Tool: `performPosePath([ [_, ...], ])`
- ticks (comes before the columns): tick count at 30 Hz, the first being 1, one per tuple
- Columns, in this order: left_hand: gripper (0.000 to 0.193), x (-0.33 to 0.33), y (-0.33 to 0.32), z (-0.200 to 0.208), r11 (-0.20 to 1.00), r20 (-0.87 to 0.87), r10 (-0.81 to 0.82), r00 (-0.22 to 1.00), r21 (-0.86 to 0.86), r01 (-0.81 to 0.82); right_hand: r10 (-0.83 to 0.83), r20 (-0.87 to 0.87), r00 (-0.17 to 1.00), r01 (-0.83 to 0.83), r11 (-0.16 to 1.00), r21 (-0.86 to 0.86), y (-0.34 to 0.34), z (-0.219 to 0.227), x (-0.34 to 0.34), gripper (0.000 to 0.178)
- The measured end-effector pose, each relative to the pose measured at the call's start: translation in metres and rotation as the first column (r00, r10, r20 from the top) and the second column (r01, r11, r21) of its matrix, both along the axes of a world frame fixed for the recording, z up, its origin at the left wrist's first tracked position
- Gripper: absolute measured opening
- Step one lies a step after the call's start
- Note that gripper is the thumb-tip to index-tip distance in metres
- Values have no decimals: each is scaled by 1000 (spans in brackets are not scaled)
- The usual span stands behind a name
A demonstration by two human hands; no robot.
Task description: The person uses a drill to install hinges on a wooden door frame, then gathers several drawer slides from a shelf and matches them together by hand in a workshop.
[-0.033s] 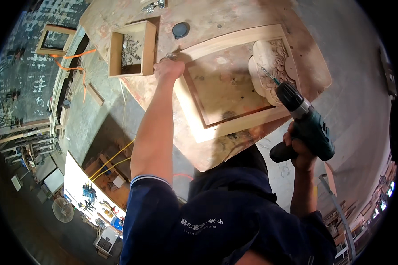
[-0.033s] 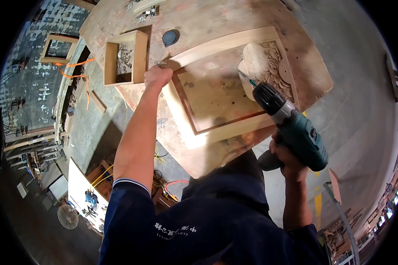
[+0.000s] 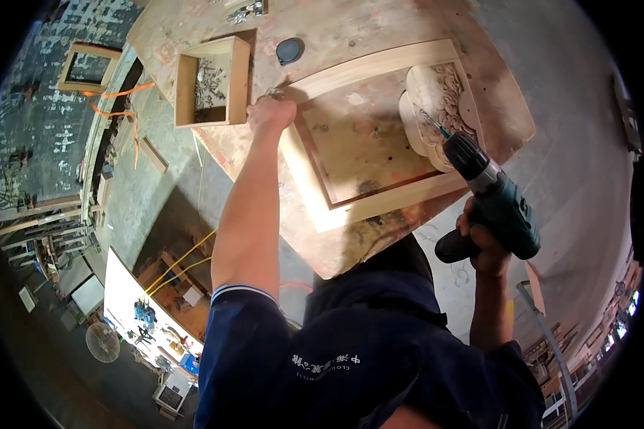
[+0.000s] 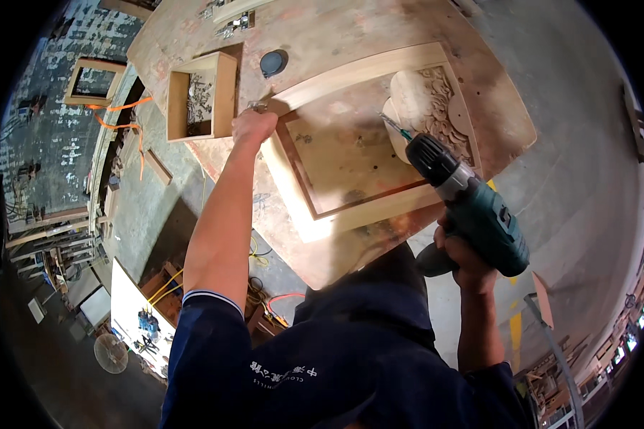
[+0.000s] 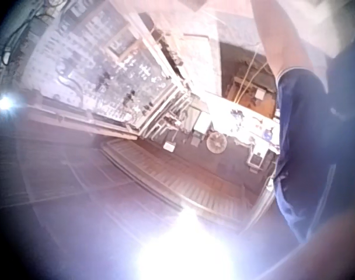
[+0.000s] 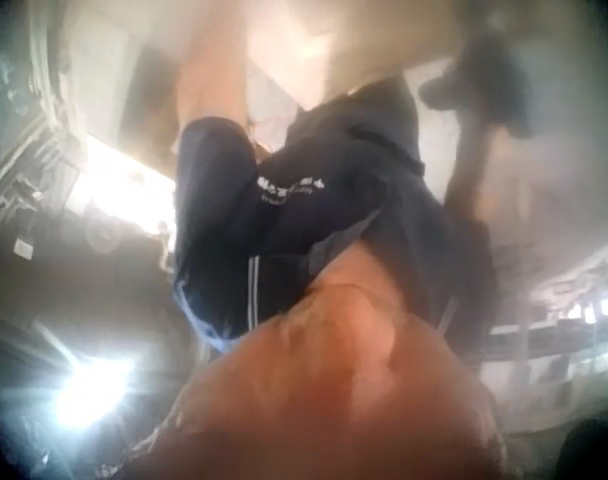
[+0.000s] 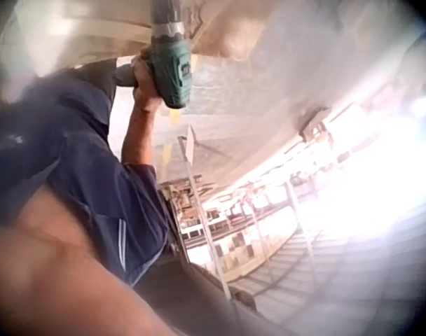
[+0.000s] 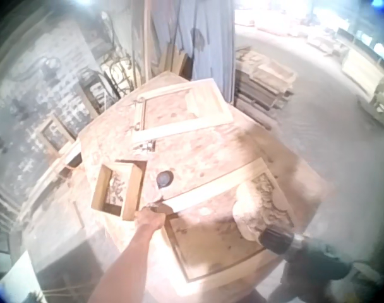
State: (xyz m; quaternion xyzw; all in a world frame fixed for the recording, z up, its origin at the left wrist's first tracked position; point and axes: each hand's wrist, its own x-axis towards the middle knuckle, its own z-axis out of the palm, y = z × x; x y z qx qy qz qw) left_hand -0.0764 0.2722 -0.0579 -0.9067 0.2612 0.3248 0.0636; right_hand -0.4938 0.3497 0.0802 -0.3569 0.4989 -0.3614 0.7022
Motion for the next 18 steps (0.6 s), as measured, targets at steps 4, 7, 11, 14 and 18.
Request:
performPosePath([
  [4,59,3,0,-13,995,26,95,995,-41,-94,9,-32,999,-9,1000,1,0,1,-8,65],
  [7,49,31,15,-41,997,59,54,997,-65,-50,21,-17,1000,-21,1000,-1,1,3,-6,65],
  [11,33,49,37,-50,928,-151,202,968,-287,-238,-19,16,1000,20,999,-45,2,0,-15,56],
  [14,19,46,42,-44,770,-413,268,870,-451,-451,-42,24,999,43,998,-55,2,-2,-20,57],
  [18,53,45,51,-47,899,-161,53,986,-423,-117,-47,32,998,48,998,-37,-2,2,-13,58],
])
